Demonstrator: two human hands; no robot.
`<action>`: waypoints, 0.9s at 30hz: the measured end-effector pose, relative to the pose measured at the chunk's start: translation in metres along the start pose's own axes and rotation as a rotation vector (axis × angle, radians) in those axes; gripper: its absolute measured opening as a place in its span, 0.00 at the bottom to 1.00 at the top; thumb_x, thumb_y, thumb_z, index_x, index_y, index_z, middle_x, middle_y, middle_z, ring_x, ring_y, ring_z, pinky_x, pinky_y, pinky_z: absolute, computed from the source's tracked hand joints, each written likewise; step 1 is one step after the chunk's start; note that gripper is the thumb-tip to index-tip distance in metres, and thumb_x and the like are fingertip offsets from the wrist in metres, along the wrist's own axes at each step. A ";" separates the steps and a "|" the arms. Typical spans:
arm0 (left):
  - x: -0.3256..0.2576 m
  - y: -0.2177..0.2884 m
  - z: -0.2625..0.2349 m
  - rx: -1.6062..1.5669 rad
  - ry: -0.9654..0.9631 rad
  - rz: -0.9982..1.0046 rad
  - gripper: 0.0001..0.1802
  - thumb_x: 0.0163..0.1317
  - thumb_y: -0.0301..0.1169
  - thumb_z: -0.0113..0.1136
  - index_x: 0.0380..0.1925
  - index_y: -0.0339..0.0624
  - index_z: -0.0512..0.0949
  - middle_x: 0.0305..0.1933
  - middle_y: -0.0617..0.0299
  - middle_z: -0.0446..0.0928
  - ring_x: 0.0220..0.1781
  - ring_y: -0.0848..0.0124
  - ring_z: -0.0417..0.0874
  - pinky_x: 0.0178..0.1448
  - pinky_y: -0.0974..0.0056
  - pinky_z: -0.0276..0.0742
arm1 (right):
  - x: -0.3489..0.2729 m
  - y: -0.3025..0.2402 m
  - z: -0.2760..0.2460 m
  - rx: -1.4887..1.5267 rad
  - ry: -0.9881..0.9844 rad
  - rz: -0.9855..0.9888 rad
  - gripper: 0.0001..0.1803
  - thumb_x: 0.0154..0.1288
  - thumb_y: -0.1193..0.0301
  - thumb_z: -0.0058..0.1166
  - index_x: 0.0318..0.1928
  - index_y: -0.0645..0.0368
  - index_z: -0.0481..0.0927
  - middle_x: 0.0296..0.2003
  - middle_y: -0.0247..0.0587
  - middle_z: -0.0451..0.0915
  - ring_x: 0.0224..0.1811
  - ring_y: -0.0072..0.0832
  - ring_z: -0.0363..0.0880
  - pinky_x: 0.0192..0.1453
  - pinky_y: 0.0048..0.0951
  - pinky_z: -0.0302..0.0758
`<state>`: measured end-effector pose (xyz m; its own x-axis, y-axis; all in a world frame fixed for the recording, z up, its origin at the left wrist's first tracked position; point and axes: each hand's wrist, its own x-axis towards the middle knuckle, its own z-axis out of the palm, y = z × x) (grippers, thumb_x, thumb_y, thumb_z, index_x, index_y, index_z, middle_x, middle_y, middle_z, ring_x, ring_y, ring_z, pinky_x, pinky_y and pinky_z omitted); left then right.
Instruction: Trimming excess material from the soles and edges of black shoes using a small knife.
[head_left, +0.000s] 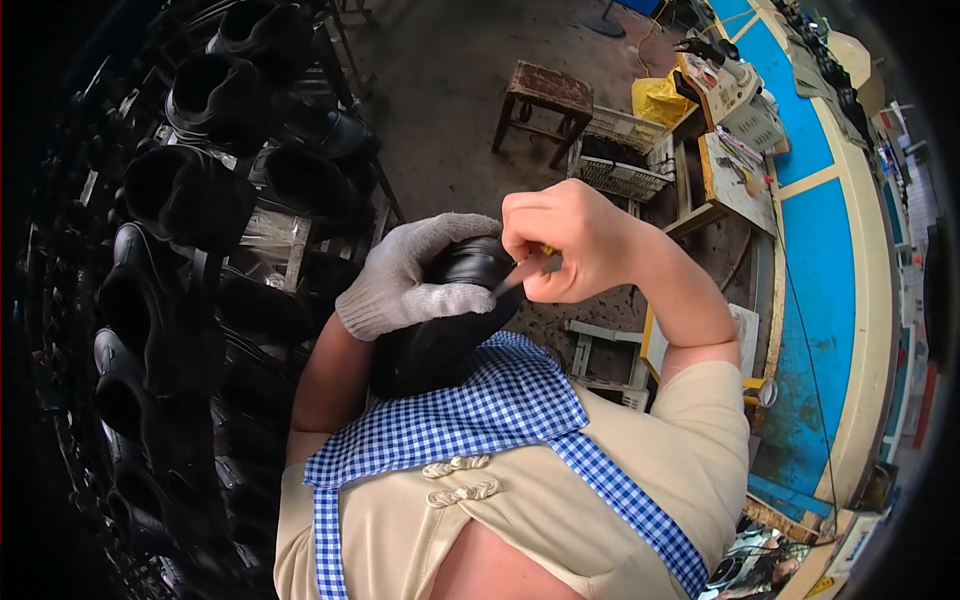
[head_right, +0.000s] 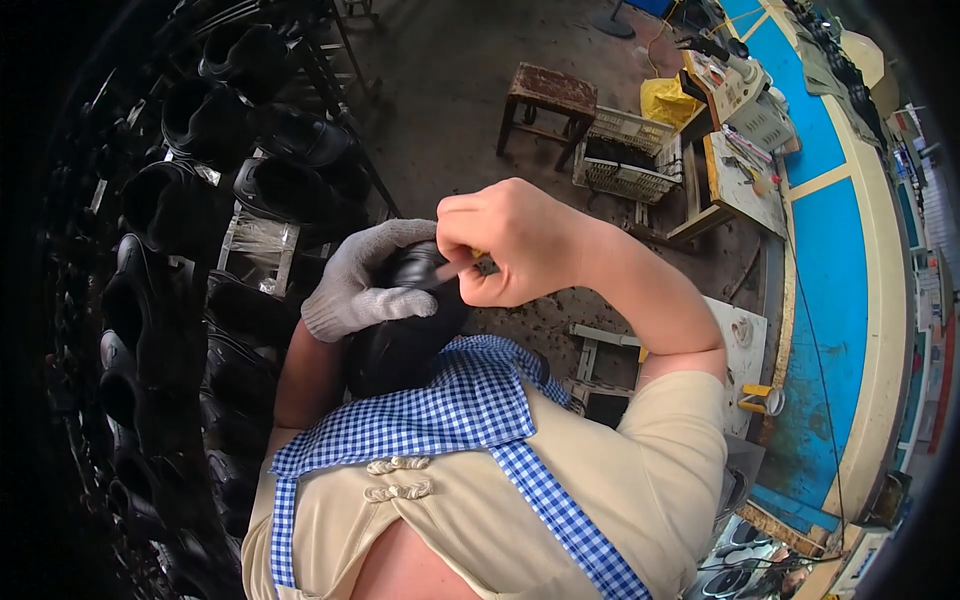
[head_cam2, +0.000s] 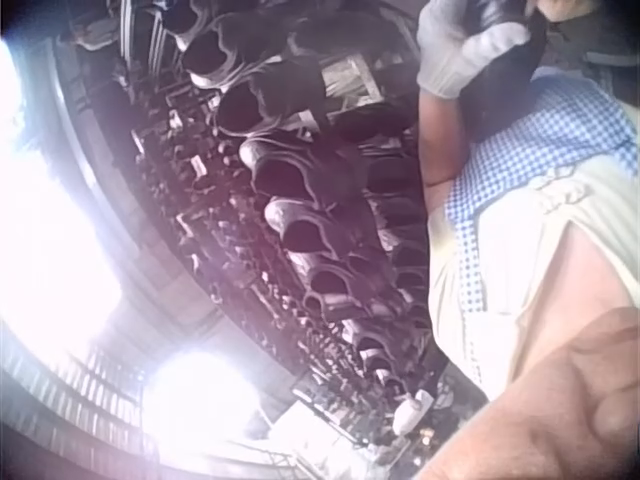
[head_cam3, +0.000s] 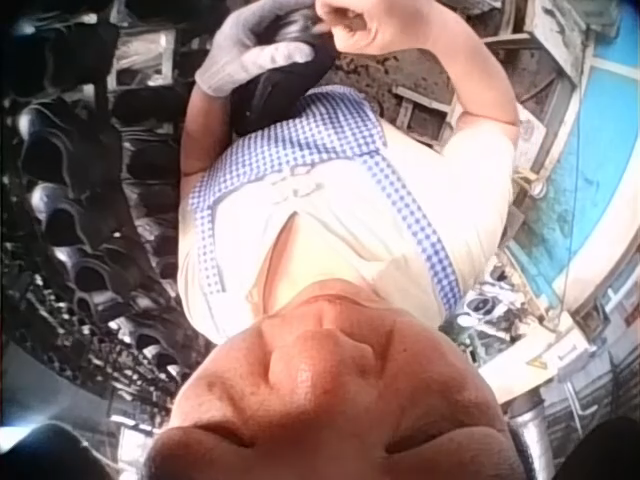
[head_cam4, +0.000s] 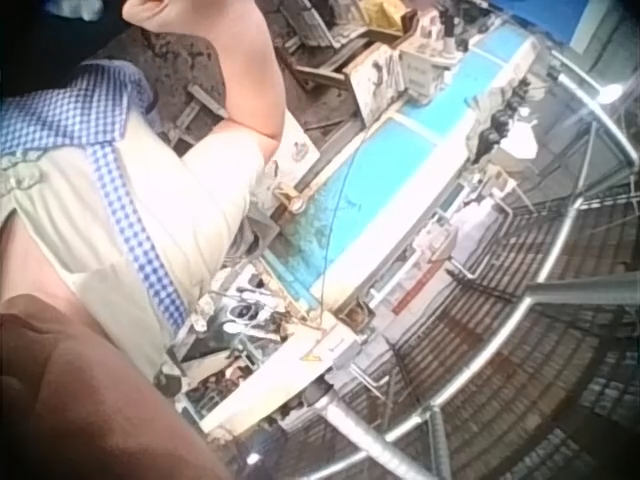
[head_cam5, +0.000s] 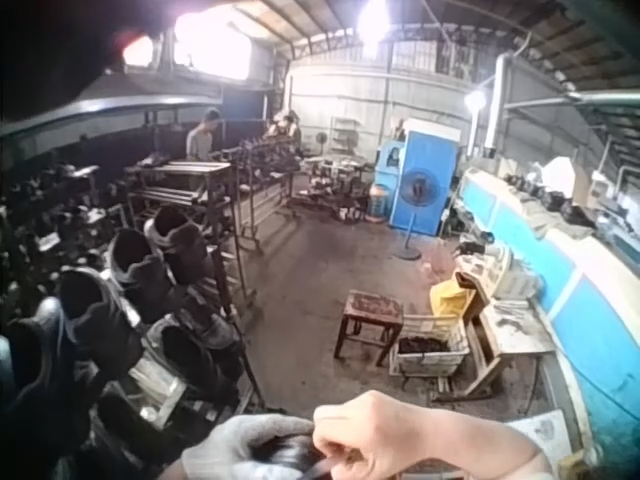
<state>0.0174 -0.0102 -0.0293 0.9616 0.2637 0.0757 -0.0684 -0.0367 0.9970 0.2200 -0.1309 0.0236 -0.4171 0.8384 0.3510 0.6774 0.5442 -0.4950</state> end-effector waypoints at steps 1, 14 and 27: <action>0.000 0.001 0.000 0.051 -0.007 0.004 0.41 0.44 0.41 0.79 0.56 0.31 0.73 0.53 0.52 0.79 0.55 0.67 0.79 0.62 0.61 0.74 | -0.003 0.003 0.002 0.171 0.039 0.053 0.07 0.43 0.78 0.55 0.25 0.60 0.71 0.24 0.40 0.72 0.22 0.32 0.73 0.24 0.29 0.70; -0.040 -0.032 -0.039 -0.363 1.076 0.236 0.27 0.64 0.36 0.60 0.60 0.37 0.70 0.55 0.54 0.76 0.54 0.66 0.78 0.60 0.61 0.77 | -0.080 0.077 0.210 1.558 0.018 0.967 0.33 0.66 0.46 0.54 0.66 0.48 0.69 0.51 0.38 0.78 0.48 0.27 0.79 0.50 0.33 0.76; -0.154 -0.051 -0.042 1.572 1.271 -0.563 0.34 0.60 0.55 0.60 0.55 0.38 0.74 0.53 0.48 0.78 0.57 0.55 0.79 0.54 0.53 0.79 | 0.113 0.079 0.270 1.955 -0.109 0.877 0.35 0.69 0.37 0.41 0.62 0.51 0.69 0.53 0.39 0.79 0.35 0.24 0.83 0.15 0.13 0.55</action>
<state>-0.1387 -0.0087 -0.0916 0.0771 0.8688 0.4892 0.9827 -0.1492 0.1102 0.0627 0.0153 -0.1909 -0.4980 0.7861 -0.3661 -0.6365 -0.6181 -0.4613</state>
